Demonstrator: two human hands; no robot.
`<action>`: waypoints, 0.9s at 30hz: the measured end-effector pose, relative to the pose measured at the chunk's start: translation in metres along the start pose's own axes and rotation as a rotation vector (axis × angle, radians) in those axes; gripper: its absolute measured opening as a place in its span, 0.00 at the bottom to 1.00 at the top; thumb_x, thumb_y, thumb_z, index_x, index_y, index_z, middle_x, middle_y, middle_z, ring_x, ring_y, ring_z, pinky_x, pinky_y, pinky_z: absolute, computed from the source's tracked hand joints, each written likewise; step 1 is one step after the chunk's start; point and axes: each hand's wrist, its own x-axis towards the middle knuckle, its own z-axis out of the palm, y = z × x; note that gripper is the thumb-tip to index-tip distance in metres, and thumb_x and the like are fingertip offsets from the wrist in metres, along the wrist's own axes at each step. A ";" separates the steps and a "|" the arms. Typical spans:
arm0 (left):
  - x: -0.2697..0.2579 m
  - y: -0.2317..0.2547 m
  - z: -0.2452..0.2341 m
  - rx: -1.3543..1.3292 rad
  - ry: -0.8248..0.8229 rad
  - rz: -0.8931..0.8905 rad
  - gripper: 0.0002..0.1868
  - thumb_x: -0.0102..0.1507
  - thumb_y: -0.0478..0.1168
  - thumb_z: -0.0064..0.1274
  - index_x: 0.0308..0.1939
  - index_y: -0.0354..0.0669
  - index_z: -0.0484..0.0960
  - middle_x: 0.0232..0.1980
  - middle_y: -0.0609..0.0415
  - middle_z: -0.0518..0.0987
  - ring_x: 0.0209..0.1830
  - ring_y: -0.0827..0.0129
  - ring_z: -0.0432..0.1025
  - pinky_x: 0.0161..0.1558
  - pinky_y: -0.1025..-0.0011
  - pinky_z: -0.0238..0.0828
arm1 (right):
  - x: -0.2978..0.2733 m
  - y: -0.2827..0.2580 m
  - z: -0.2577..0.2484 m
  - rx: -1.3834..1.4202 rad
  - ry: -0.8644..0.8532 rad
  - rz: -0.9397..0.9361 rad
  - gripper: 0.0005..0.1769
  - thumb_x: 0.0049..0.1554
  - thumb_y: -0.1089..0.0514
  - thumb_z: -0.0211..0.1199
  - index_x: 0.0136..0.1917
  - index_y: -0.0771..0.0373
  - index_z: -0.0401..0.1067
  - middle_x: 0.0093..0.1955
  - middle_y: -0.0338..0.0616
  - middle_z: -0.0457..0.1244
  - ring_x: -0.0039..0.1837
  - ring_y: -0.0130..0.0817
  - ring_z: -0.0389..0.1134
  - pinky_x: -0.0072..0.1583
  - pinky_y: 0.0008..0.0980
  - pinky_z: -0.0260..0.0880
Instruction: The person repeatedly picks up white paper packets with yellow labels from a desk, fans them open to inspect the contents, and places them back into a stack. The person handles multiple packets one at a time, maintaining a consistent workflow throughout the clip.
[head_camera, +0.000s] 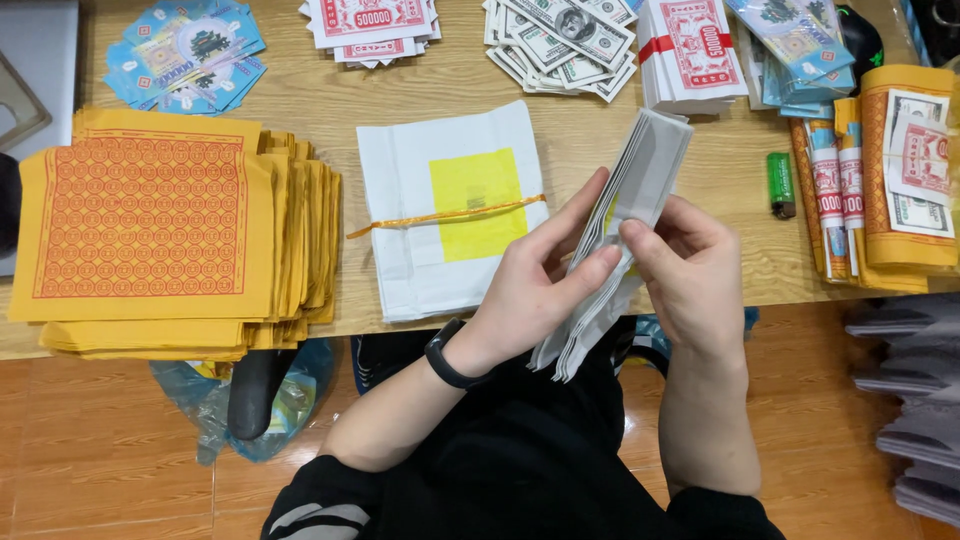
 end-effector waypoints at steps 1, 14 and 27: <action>0.001 -0.001 0.000 0.000 0.000 -0.001 0.33 0.65 0.36 0.51 0.73 0.41 0.58 0.75 0.47 0.59 0.75 0.63 0.52 0.71 0.64 0.55 | 0.000 0.002 -0.002 0.000 0.001 0.001 0.18 0.55 0.66 0.65 0.58 0.74 0.70 0.46 0.50 0.64 0.49 0.26 0.62 0.50 0.31 0.74; -0.002 0.027 -0.083 0.222 0.438 0.082 0.12 0.66 0.37 0.46 0.53 0.42 0.74 0.45 0.56 0.75 0.43 0.72 0.69 0.47 0.75 0.67 | 0.022 -0.003 -0.124 -0.156 0.299 0.181 0.11 0.57 0.60 0.54 0.54 0.60 0.68 0.44 0.33 0.65 0.40 0.18 0.62 0.40 0.14 0.58; 0.026 0.009 -0.049 0.001 0.214 -0.109 0.18 0.66 0.37 0.45 0.60 0.40 0.72 0.55 0.54 0.77 0.53 0.70 0.71 0.55 0.72 0.69 | 0.080 0.078 -0.182 -0.686 0.186 0.205 0.14 0.61 0.59 0.57 0.59 0.64 0.68 0.49 0.41 0.68 0.47 0.25 0.67 0.46 0.26 0.67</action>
